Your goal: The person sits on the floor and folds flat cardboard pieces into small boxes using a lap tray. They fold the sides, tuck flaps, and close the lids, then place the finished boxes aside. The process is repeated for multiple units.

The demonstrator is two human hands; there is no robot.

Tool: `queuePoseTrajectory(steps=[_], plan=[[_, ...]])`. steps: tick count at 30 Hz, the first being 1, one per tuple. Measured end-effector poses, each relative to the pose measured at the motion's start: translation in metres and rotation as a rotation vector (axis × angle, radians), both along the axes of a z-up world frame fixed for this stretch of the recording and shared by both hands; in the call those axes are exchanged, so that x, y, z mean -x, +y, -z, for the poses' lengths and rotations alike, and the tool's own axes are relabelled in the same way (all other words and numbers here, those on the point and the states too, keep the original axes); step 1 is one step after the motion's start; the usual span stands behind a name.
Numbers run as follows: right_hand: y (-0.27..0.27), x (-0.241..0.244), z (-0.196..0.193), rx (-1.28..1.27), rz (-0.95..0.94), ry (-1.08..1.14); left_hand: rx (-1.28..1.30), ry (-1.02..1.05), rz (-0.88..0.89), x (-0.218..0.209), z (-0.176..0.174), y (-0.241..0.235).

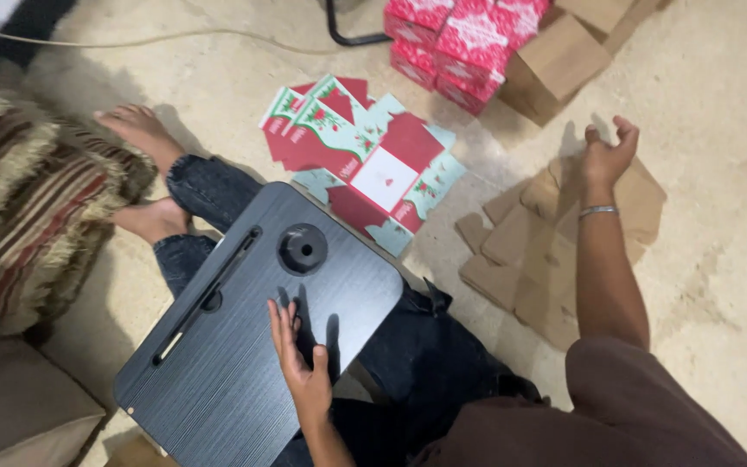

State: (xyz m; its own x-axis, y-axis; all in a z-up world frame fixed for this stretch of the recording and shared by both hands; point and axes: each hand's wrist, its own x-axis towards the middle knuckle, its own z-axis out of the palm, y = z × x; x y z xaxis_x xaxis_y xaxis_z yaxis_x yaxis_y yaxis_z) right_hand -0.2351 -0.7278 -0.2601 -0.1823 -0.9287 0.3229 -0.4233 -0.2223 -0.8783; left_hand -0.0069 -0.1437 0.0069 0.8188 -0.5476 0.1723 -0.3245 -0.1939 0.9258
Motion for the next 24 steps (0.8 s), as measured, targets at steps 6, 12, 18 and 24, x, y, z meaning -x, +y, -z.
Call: queuePoseTrajectory(steps=[6, 12, 18, 24], plan=[[0.028, 0.082, -0.085, -0.549, -0.554, 0.981, -0.020, -0.053, 0.033, -0.001, 0.002, -0.001], [0.046, 0.060, -0.152, -0.861, -0.516, 0.921, -0.023, -0.083, 0.048, -0.003, 0.007, -0.002], [0.041, 0.067, -0.138, -0.828, -0.454, 0.960, -0.025, -0.106, 0.026, -0.003, 0.012, -0.002], [0.055, 0.073, -0.128, -0.678, -0.362, 0.927, -0.040, -0.096, 0.020, -0.002, 0.009, -0.005]])
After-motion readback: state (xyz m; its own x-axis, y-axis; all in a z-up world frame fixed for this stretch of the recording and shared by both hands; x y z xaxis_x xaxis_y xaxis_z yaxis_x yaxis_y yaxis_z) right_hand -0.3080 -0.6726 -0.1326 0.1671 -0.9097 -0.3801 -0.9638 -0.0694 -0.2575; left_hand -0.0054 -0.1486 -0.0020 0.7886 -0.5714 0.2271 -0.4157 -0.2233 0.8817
